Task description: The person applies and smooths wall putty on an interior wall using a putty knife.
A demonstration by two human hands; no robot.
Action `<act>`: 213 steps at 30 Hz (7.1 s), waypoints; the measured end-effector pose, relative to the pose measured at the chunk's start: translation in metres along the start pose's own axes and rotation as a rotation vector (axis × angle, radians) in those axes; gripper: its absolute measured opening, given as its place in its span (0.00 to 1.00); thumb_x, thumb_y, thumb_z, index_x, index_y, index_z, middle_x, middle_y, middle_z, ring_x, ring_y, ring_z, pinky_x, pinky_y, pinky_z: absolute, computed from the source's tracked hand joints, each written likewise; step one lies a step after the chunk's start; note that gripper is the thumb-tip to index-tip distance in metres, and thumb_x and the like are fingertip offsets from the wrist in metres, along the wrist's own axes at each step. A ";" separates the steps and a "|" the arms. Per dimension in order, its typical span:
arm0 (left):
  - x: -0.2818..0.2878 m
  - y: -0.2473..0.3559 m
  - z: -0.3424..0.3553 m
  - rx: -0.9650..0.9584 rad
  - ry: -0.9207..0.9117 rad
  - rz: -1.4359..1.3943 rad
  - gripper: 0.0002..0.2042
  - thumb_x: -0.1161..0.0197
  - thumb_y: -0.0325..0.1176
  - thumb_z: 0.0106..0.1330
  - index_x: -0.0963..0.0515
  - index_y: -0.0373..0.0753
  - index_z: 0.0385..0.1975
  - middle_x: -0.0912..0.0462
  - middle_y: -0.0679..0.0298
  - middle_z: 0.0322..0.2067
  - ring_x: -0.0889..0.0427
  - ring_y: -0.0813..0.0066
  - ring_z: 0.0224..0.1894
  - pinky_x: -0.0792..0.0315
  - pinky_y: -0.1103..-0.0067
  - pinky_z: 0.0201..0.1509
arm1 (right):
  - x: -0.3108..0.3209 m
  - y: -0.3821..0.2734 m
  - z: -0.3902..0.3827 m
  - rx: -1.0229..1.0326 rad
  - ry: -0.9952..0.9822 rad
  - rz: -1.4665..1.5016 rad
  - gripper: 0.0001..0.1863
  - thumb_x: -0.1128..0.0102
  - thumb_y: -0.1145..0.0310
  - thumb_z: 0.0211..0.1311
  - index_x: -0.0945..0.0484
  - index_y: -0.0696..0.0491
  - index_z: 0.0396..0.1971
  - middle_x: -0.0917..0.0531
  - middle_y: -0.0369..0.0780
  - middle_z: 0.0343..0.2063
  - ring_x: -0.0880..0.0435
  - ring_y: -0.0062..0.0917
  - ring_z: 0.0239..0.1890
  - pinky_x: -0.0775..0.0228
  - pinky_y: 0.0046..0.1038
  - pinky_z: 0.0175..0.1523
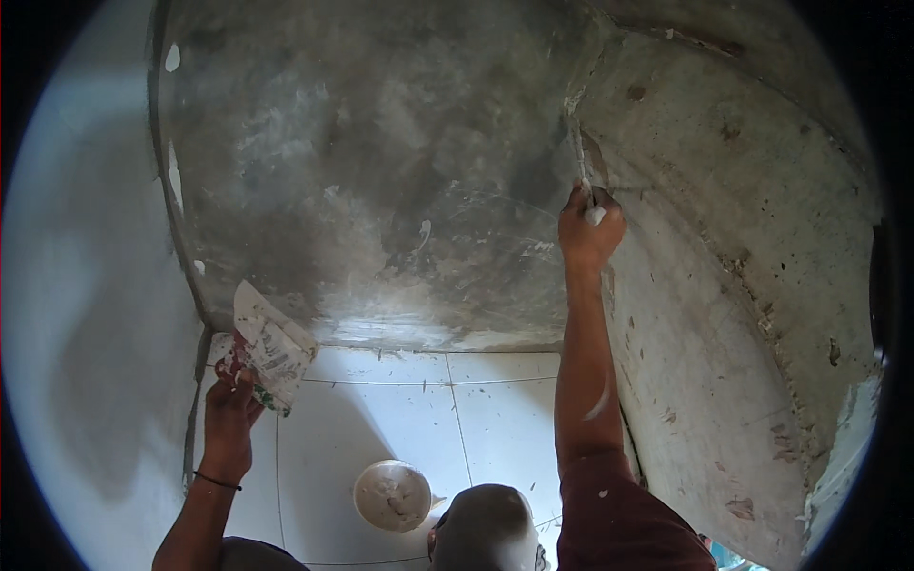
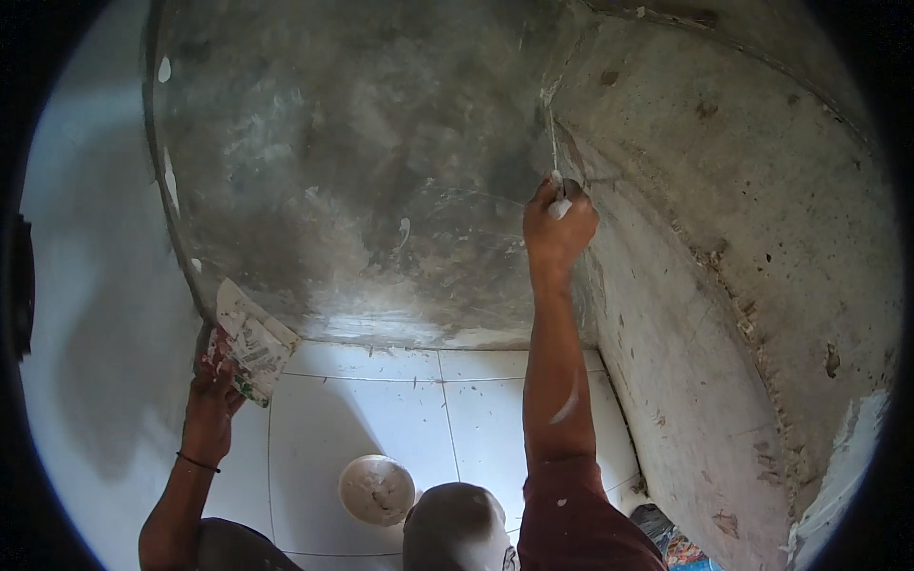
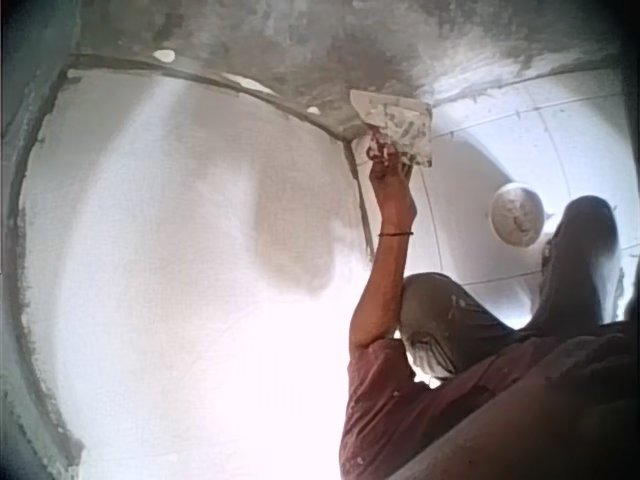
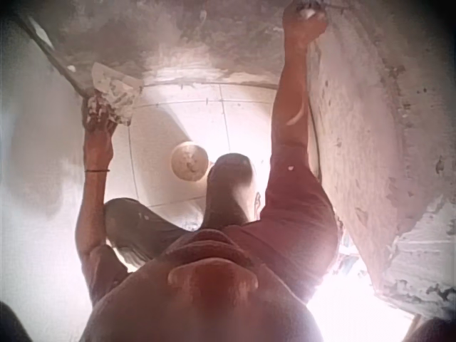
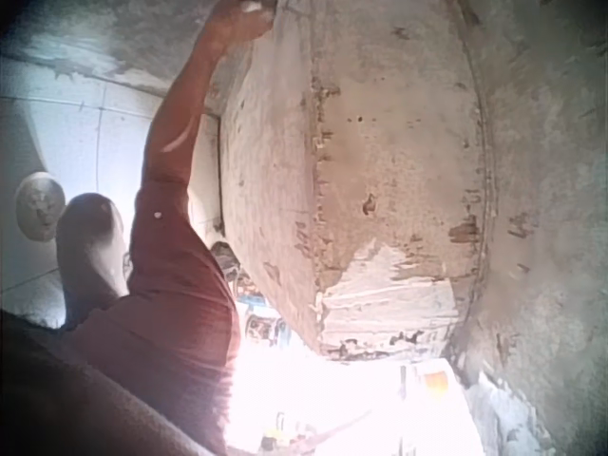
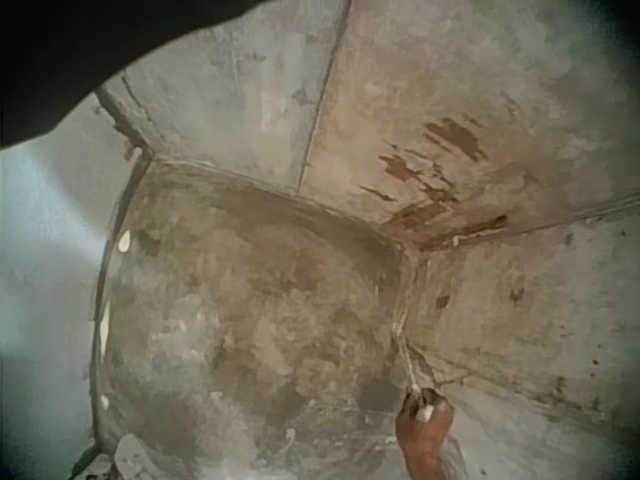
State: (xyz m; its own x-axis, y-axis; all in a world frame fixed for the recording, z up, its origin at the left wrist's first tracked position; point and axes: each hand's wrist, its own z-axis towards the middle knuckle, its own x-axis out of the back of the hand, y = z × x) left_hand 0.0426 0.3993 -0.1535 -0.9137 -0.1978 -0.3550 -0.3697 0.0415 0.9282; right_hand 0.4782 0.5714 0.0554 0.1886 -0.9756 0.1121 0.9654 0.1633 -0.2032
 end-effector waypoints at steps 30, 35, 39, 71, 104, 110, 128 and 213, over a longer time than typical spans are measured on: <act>0.014 -0.017 0.016 0.049 -0.082 -0.153 0.14 0.41 0.40 0.77 0.25 0.41 0.56 0.17 0.67 0.48 0.19 0.76 0.49 0.28 0.72 0.57 | -0.004 -0.124 0.164 -0.928 0.097 1.096 0.08 0.47 0.71 0.65 0.30 0.60 0.38 0.25 0.42 0.24 0.27 0.29 0.19 0.38 0.33 0.21; 0.018 -0.013 0.011 0.005 -0.129 -0.180 0.15 0.41 0.41 0.77 0.25 0.41 0.56 0.17 0.67 0.49 0.19 0.75 0.49 0.28 0.72 0.57 | -0.030 -0.114 0.168 -0.874 -0.014 1.180 0.12 0.52 0.65 0.71 0.28 0.59 0.42 0.21 0.43 0.27 0.23 0.30 0.24 0.31 0.35 0.29; 0.023 -0.008 0.006 0.026 -0.051 -0.132 0.16 0.40 0.41 0.76 0.26 0.42 0.58 0.18 0.67 0.50 0.19 0.74 0.51 0.29 0.72 0.58 | -0.035 -0.107 0.175 -0.831 -0.018 0.845 0.12 0.55 0.65 0.74 0.26 0.57 0.44 0.20 0.41 0.27 0.23 0.29 0.25 0.32 0.35 0.29; 0.036 -0.026 0.023 0.009 -0.056 -0.107 0.17 0.41 0.39 0.77 0.27 0.40 0.61 0.19 0.65 0.55 0.20 0.71 0.56 0.30 0.69 0.64 | -0.073 -0.126 0.019 -0.412 0.283 0.654 0.16 0.53 0.64 0.79 0.31 0.63 0.37 0.29 0.37 0.25 0.31 0.25 0.28 0.36 0.30 0.35; 0.019 -0.035 0.024 -0.012 -0.095 -0.120 0.15 0.39 0.41 0.75 0.25 0.43 0.56 0.18 0.71 0.48 0.20 0.77 0.47 0.29 0.71 0.56 | 0.070 -0.205 0.137 -0.884 0.218 1.943 0.01 0.52 0.73 0.64 0.31 0.52 0.32 0.27 0.38 0.23 0.29 0.25 0.20 0.43 0.27 0.21; 0.029 -0.017 0.009 -0.016 -0.060 -0.086 0.13 0.40 0.41 0.76 0.25 0.44 0.55 0.18 0.70 0.48 0.20 0.78 0.47 0.28 0.73 0.54 | 0.052 -0.244 0.210 -1.099 0.273 2.124 0.06 0.57 0.75 0.63 0.31 0.52 0.37 0.29 0.42 0.28 0.32 0.28 0.24 0.44 0.29 0.23; 0.041 -0.026 0.017 0.008 0.010 -0.088 0.09 0.42 0.36 0.76 0.22 0.44 0.51 0.17 0.71 0.42 0.21 0.80 0.40 0.27 0.74 0.50 | -0.013 -0.188 0.196 -0.854 0.012 1.954 0.08 0.59 0.67 0.72 0.33 0.53 0.34 0.29 0.41 0.23 0.33 0.25 0.18 0.49 0.26 0.18; 0.061 0.373 -0.385 -1.268 1.716 1.905 0.06 0.35 0.30 0.66 0.15 0.35 0.38 0.15 0.63 0.35 0.21 0.71 0.40 0.36 0.77 0.61 | 0.476 -0.728 -0.051 -1.338 -1.031 3.077 0.21 0.45 0.58 0.77 0.33 0.51 0.61 0.21 0.38 0.42 0.25 0.31 0.21 0.23 0.43 0.27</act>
State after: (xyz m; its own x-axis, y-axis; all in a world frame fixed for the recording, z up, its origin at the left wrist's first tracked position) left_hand -0.0863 0.0258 0.2132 0.7757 -0.6306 -0.0252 0.6285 0.7755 -0.0590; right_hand -0.1443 -0.0191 0.2070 -0.3542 0.5096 -0.7841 -0.7042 -0.6971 -0.1349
